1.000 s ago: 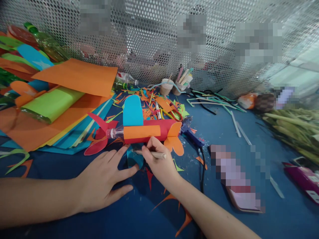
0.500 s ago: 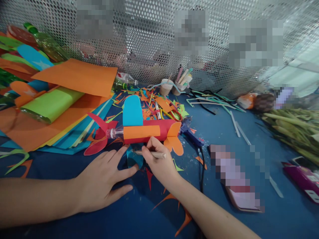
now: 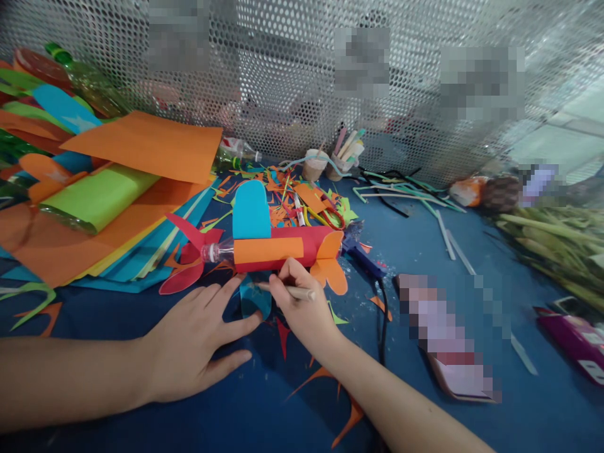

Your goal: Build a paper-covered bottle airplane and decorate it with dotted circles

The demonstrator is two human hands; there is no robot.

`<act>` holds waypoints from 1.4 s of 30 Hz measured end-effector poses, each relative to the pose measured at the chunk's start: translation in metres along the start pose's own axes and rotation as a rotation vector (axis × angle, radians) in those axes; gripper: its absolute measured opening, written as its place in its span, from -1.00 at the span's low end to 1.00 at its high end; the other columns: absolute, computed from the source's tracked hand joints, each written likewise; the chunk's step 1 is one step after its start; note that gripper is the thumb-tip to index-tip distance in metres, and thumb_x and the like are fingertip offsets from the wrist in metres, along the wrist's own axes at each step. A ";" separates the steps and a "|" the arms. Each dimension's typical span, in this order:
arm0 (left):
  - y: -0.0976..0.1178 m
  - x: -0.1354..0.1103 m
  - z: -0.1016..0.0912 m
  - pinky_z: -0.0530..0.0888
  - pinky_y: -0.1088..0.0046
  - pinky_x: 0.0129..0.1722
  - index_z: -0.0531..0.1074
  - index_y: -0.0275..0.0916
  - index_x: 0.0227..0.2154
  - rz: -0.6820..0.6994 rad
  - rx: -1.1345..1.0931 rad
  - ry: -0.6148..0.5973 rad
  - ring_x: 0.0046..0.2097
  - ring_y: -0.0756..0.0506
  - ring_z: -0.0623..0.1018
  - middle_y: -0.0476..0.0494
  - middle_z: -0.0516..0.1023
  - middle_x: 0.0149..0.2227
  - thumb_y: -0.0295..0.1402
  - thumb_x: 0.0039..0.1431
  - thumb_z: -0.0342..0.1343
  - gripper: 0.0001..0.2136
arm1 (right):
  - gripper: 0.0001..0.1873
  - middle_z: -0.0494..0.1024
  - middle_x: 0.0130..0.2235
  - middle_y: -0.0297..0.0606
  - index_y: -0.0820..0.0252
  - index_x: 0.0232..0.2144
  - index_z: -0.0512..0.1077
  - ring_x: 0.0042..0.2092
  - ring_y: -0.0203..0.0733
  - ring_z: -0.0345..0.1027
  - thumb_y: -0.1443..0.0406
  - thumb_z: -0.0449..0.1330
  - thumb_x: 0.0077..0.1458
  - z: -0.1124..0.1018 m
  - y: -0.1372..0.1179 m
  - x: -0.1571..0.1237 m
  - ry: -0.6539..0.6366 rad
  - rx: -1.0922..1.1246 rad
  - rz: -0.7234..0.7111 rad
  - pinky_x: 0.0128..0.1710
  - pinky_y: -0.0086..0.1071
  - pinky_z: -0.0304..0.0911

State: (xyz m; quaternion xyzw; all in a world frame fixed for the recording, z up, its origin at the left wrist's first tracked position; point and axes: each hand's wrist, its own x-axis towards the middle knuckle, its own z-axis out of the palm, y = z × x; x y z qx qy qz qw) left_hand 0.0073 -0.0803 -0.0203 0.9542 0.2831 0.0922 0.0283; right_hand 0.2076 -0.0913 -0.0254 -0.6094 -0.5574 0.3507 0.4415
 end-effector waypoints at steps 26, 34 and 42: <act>0.000 0.000 -0.001 0.35 0.03 -0.17 0.28 0.08 0.09 -0.001 0.001 -0.009 -0.08 -0.32 0.37 -0.39 0.19 0.13 -0.02 0.25 -0.20 -0.59 | -0.75 0.20 -0.60 -0.50 0.10 -0.49 0.14 -0.55 -0.35 0.04 0.24 0.16 0.10 0.001 -0.002 -0.001 -0.060 0.096 0.042 -0.58 -0.45 -0.02; 0.000 0.000 -0.001 0.35 0.05 -0.17 0.29 0.08 0.09 -0.004 -0.003 -0.004 -0.07 -0.31 0.37 -0.36 0.20 0.14 -0.01 0.25 -0.20 -0.59 | -0.75 0.23 -0.60 -0.49 0.10 -0.50 0.15 -0.55 -0.34 0.07 0.23 0.18 0.07 0.002 -0.001 -0.001 -0.049 0.084 0.053 -0.57 -0.45 0.01; 0.000 0.000 -0.001 0.34 0.06 -0.16 0.30 0.08 0.09 -0.006 -0.014 -0.007 -0.07 -0.31 0.37 -0.35 0.21 0.15 -0.02 0.25 -0.22 -0.58 | -0.76 0.24 -0.60 -0.48 0.09 -0.49 0.15 -0.55 -0.33 0.10 0.22 0.17 0.09 0.001 -0.002 -0.001 -0.057 0.069 0.045 -0.56 -0.45 0.03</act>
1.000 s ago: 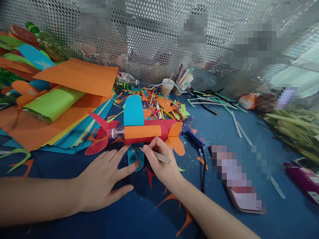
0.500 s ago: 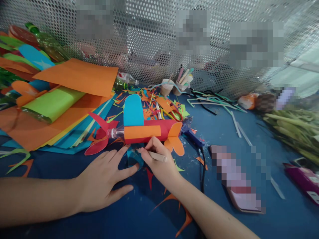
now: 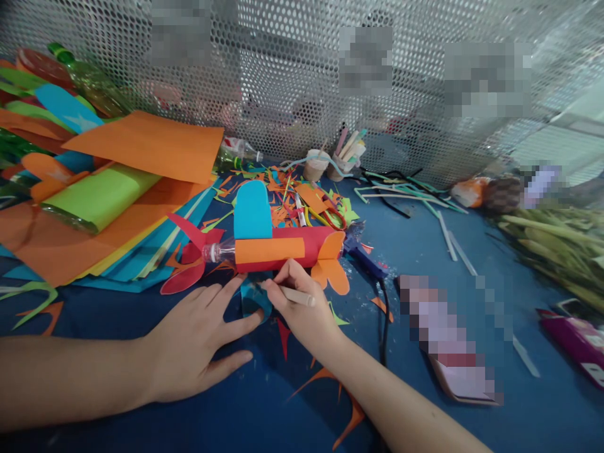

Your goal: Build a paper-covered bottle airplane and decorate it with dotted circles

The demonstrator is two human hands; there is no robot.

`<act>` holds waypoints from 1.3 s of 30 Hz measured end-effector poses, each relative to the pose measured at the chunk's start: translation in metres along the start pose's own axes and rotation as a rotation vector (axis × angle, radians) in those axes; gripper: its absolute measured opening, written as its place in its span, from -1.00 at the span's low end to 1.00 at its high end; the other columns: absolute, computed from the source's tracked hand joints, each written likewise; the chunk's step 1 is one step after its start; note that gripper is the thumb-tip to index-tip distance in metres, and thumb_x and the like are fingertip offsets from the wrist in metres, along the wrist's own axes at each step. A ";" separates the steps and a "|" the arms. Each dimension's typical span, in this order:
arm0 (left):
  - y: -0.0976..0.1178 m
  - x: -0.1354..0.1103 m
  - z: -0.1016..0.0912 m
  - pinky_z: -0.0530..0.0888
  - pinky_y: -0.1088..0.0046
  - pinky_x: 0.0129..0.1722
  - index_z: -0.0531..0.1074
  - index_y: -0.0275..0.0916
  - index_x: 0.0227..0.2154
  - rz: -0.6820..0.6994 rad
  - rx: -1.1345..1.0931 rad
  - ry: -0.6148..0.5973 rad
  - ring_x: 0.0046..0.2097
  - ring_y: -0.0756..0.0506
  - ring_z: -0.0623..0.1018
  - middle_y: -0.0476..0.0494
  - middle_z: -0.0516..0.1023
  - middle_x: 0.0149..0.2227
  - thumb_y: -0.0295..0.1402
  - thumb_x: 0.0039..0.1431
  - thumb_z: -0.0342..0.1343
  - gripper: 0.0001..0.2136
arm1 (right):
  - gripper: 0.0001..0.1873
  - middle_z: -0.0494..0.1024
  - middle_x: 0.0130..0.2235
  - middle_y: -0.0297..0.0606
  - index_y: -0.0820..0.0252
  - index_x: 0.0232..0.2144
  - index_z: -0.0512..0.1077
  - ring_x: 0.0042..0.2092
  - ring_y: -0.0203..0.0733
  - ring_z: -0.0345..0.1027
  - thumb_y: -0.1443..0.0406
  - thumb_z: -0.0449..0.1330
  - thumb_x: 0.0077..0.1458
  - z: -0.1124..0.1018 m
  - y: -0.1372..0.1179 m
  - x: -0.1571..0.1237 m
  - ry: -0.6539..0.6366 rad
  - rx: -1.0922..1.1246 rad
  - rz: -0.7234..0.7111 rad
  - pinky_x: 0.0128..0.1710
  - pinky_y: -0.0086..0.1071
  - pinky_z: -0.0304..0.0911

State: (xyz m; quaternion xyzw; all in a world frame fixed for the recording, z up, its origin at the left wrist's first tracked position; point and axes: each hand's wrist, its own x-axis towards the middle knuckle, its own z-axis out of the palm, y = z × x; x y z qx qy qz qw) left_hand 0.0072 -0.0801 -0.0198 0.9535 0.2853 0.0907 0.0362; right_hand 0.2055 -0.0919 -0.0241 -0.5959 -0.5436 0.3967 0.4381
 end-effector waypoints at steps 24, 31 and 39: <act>0.000 0.000 0.000 0.34 0.04 -0.17 0.28 0.09 0.09 0.000 0.011 -0.004 -0.07 -0.32 0.37 -0.37 0.20 0.14 -0.01 0.25 -0.20 -0.59 | -0.77 0.18 -0.60 -0.50 0.09 -0.49 0.11 -0.56 -0.34 0.05 0.23 0.10 0.13 -0.002 0.000 0.000 0.012 -0.066 -0.041 -0.57 -0.45 0.00; 0.001 0.000 0.000 0.35 0.03 -0.17 0.28 0.09 0.09 -0.002 0.015 -0.012 -0.07 -0.32 0.37 -0.37 0.20 0.14 -0.01 0.24 -0.20 -0.59 | -0.77 0.16 -0.59 -0.51 0.08 -0.48 0.11 -0.56 -0.34 0.02 0.23 0.10 0.14 -0.002 0.000 -0.001 -0.006 -0.044 -0.036 -0.57 -0.45 -0.02; 0.001 0.000 0.001 0.35 0.02 -0.16 0.28 0.08 0.10 0.001 0.013 -0.005 -0.07 -0.33 0.37 -0.38 0.19 0.14 -0.02 0.24 -0.19 -0.58 | -0.78 0.18 -0.60 -0.50 0.08 -0.48 0.10 -0.56 -0.34 0.04 0.24 0.09 0.14 -0.002 0.000 0.000 -0.023 -0.035 -0.031 -0.57 -0.45 -0.02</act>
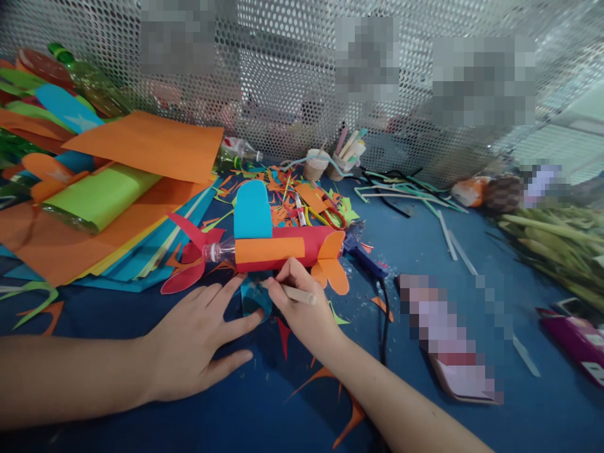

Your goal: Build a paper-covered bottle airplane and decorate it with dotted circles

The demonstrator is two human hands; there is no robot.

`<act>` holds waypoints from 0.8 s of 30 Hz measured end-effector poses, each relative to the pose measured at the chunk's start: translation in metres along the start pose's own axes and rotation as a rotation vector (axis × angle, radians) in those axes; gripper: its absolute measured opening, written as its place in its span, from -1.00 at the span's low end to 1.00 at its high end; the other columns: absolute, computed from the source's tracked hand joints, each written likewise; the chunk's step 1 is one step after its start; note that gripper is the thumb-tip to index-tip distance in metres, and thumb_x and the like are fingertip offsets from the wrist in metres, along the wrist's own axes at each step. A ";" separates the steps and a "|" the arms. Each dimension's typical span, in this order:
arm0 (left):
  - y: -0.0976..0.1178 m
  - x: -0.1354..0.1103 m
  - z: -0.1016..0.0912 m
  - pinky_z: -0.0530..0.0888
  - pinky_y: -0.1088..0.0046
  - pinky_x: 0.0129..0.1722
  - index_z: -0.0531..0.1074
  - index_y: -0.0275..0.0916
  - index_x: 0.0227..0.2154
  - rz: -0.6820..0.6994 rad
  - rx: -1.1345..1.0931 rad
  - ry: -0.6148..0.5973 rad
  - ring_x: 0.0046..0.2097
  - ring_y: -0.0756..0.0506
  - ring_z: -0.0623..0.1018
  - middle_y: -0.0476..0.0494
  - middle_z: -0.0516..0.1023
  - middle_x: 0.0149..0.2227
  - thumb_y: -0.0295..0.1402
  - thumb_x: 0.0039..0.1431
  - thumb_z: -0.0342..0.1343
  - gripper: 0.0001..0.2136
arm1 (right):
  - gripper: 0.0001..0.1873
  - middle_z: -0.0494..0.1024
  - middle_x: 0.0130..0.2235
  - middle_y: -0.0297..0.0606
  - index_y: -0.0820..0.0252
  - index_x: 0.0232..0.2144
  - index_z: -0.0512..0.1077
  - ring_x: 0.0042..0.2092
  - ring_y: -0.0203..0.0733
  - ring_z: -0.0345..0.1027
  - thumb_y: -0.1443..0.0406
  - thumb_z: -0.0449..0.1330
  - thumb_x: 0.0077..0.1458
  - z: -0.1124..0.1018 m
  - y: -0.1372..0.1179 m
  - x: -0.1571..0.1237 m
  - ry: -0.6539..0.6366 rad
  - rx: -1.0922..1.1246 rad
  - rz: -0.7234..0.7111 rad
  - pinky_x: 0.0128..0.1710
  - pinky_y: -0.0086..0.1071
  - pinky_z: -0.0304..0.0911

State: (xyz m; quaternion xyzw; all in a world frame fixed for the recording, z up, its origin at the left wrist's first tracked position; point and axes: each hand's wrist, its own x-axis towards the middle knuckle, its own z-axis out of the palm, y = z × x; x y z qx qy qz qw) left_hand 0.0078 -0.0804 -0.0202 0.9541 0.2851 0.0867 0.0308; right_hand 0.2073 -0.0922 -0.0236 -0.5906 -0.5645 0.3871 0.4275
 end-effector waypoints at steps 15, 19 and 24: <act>0.000 0.000 0.000 0.36 0.02 -0.17 0.27 0.09 0.10 0.003 0.007 -0.001 -0.08 -0.31 0.37 -0.38 0.19 0.13 -0.02 0.24 -0.20 -0.59 | -0.76 0.08 -0.60 -0.52 0.09 -0.49 0.08 -0.57 -0.35 -0.05 0.26 0.07 0.15 0.000 0.001 0.000 0.021 -0.021 -0.051 -0.59 -0.46 -0.08; -0.001 0.001 0.001 0.36 0.03 -0.18 0.28 0.08 0.09 0.003 0.009 0.004 -0.08 -0.33 0.37 -0.41 0.18 0.13 -0.01 0.25 -0.23 -0.58 | -0.76 0.11 -0.60 -0.52 0.09 -0.48 0.08 -0.57 -0.35 -0.03 0.24 0.07 0.16 -0.001 0.002 0.000 0.022 -0.030 -0.052 -0.60 -0.45 -0.07; -0.001 0.000 0.001 0.36 0.03 -0.19 0.27 0.09 0.09 0.007 0.011 -0.009 -0.10 -0.32 0.38 -0.41 0.19 0.12 -0.01 0.25 -0.22 -0.58 | -0.76 0.11 -0.61 -0.52 0.08 -0.48 0.07 -0.58 -0.35 -0.03 0.24 0.06 0.16 -0.001 0.001 0.000 -0.001 -0.021 -0.042 -0.60 -0.46 -0.07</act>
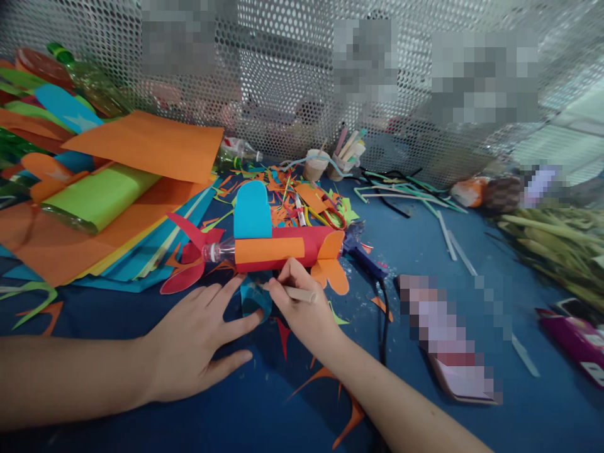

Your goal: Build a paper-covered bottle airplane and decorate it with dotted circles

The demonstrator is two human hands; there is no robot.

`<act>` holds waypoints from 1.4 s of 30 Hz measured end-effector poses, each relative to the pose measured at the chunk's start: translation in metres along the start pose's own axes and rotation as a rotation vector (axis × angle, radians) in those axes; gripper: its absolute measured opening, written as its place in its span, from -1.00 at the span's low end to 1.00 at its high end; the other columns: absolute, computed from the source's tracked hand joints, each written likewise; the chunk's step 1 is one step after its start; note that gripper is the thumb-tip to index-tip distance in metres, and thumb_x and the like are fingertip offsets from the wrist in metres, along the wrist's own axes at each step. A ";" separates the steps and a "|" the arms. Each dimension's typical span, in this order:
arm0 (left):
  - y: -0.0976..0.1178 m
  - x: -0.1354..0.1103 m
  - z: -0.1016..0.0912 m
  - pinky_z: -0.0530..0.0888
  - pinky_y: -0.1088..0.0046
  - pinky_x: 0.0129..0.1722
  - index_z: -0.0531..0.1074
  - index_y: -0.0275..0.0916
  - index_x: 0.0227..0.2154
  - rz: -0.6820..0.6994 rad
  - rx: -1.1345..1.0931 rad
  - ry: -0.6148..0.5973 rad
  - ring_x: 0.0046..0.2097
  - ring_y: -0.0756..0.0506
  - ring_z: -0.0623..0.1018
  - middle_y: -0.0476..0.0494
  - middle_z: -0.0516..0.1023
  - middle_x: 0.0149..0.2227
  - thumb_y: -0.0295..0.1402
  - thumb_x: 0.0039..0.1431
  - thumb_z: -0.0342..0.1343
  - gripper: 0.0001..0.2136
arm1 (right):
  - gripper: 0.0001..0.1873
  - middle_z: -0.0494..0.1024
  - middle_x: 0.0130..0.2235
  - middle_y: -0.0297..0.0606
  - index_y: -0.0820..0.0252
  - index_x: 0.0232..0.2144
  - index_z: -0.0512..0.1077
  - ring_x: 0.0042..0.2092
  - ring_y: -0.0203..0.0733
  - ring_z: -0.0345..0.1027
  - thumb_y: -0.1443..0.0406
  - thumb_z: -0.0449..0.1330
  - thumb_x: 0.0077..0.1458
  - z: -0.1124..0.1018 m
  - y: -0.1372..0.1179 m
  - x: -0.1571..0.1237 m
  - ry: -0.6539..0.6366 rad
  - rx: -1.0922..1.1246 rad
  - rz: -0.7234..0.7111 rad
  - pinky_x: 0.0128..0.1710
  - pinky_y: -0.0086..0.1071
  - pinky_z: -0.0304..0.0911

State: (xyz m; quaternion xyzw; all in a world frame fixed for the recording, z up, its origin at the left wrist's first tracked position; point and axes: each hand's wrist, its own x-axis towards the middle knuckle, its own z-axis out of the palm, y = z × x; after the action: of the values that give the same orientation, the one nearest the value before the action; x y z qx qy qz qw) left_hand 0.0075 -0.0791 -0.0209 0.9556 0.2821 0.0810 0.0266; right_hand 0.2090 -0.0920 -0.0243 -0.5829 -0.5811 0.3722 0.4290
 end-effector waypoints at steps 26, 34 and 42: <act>0.001 -0.001 -0.001 0.34 0.04 -0.16 0.28 0.08 0.10 -0.006 -0.016 -0.005 -0.07 -0.32 0.36 -0.37 0.18 0.15 -0.02 0.25 -0.21 -0.58 | -0.77 0.16 -0.62 -0.53 0.09 -0.47 0.09 -0.59 -0.36 0.02 0.23 0.07 0.16 0.000 -0.001 0.000 -0.023 0.021 0.031 -0.60 -0.46 -0.04; 0.001 0.000 -0.003 0.34 0.04 -0.16 0.29 0.07 0.10 -0.005 -0.024 -0.002 -0.08 -0.32 0.37 -0.38 0.19 0.15 -0.02 0.25 -0.20 -0.58 | -0.77 0.18 -0.62 -0.51 0.09 -0.48 0.10 -0.59 -0.35 0.04 0.23 0.08 0.16 0.001 -0.002 0.000 -0.025 0.022 0.050 -0.59 -0.45 -0.02; 0.001 0.001 -0.003 0.35 0.04 -0.16 0.28 0.09 0.10 -0.013 -0.025 -0.013 -0.08 -0.31 0.37 -0.36 0.20 0.14 -0.02 0.24 -0.19 -0.58 | -0.77 0.17 -0.62 -0.52 0.09 -0.48 0.09 -0.59 -0.36 0.04 0.24 0.08 0.16 0.001 -0.002 0.000 -0.031 0.043 0.052 -0.60 -0.46 -0.02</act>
State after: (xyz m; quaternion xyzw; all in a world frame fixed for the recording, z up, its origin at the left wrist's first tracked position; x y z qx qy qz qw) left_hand 0.0082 -0.0792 -0.0179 0.9538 0.2870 0.0782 0.0412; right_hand 0.2068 -0.0922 -0.0227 -0.5827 -0.5643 0.4043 0.4227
